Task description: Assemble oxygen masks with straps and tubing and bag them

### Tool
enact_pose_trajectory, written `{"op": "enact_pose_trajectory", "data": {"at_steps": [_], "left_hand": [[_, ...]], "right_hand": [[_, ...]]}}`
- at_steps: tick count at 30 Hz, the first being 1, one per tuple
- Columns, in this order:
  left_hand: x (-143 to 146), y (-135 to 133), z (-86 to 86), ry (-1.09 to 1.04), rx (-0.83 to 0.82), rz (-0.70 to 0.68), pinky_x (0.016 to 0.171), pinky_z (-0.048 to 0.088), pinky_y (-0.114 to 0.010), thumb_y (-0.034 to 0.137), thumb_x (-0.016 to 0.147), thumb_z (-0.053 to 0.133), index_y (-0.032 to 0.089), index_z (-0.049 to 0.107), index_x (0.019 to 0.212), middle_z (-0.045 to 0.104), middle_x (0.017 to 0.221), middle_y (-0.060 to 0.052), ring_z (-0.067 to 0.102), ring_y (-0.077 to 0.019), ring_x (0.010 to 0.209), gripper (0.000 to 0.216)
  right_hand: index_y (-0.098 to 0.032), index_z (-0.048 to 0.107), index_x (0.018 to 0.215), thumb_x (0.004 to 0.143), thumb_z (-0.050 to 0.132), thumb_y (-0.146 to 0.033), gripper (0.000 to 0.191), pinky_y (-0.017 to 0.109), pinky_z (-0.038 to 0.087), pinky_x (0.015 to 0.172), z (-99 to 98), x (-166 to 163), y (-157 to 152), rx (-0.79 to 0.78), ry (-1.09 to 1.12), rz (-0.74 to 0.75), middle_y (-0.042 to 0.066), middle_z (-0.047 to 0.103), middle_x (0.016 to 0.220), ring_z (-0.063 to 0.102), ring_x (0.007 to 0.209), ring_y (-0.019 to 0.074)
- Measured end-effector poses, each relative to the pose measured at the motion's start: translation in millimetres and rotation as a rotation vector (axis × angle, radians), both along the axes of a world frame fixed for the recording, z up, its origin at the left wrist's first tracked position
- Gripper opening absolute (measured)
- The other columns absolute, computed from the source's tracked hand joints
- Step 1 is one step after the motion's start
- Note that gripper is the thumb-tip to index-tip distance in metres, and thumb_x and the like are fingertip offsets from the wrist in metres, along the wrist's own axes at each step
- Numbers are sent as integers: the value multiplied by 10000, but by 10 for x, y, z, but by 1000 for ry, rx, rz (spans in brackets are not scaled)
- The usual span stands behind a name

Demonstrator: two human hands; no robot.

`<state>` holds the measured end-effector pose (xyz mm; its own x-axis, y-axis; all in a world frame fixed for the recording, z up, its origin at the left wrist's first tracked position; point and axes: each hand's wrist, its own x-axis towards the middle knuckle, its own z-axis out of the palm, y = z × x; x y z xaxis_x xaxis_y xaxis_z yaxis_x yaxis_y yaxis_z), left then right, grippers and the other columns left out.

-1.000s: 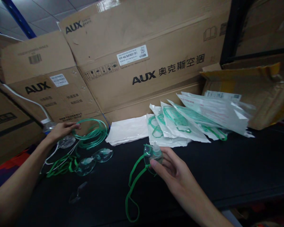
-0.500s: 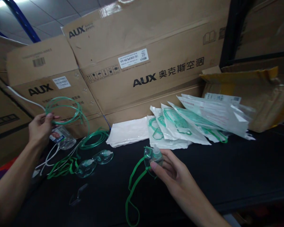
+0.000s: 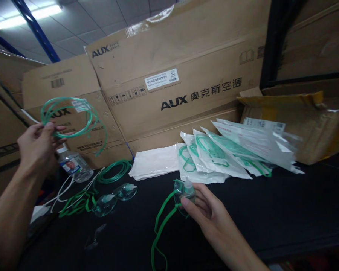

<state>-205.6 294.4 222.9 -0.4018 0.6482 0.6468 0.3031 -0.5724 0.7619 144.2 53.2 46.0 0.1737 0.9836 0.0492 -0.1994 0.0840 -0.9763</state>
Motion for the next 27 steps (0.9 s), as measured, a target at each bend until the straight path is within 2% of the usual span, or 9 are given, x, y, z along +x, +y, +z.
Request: {"op": "enact_pose_trajectory", "data": {"at_steps": [5,10,12,15,18,22,25,27], "left_hand": [[390,-474,-95,-44,-58,-208,541,516,-82,137,976,588,134,676,1040,717,883,-6,662,-24,555,108],[724,-985,-282,-34,-241,-413,463,504,-90,263,891,707,183,732,1002,712,879,-7,692,-65,582,139],[810,-1148,-400,-2,-340,-490,438,506,-108,344,834,755,218,734,965,703,873,3,701,-85,596,183],[916,-1339,-692,95,-511,-604,471,567,-192,481,798,755,267,710,945,705,874,-12,736,-154,653,263],[1019,-1480,-1104,160,-715,-688,568,629,-296,563,828,675,299,649,984,715,952,-55,765,-220,730,308],[1085,-1631,-1604,151,-899,-742,771,657,-393,582,873,589,311,581,1120,716,1100,-94,777,-257,871,366],[1003,-1727,-1795,236,-911,-758,788,666,-427,613,860,585,343,576,1308,684,1263,-113,729,-294,1061,523],[895,-1770,-1831,390,-875,-692,659,681,-411,657,825,598,369,608,1337,676,1297,-95,731,-299,1010,587]], "right_hand": [[-235,687,1035,826,755,-558,392,416,554,966,-15,34,-71,24,167,-46,87,773,1116,734,1011,282],[-237,711,999,845,719,-505,310,491,546,973,56,190,-144,131,329,-67,99,787,1060,756,982,318],[-259,697,1039,844,715,-473,290,531,523,1009,109,269,-186,114,320,-78,100,775,1145,748,1034,337],[-280,659,1151,836,727,-386,340,536,521,1008,125,386,-260,53,320,-58,102,738,1257,726,1096,337],[-293,647,1233,794,775,-327,459,465,577,895,59,499,-318,-32,378,-35,71,768,1126,743,981,287],[-260,730,1085,747,836,-310,358,336,576,796,14,571,-367,-119,396,-83,21,738,929,697,804,197],[-263,725,1005,730,868,-346,321,302,555,699,48,548,-394,-140,365,-53,-22,661,782,624,681,158],[-252,706,949,758,854,-385,276,279,533,651,75,524,-413,-153,298,-6,-44,590,700,571,630,139]]}}
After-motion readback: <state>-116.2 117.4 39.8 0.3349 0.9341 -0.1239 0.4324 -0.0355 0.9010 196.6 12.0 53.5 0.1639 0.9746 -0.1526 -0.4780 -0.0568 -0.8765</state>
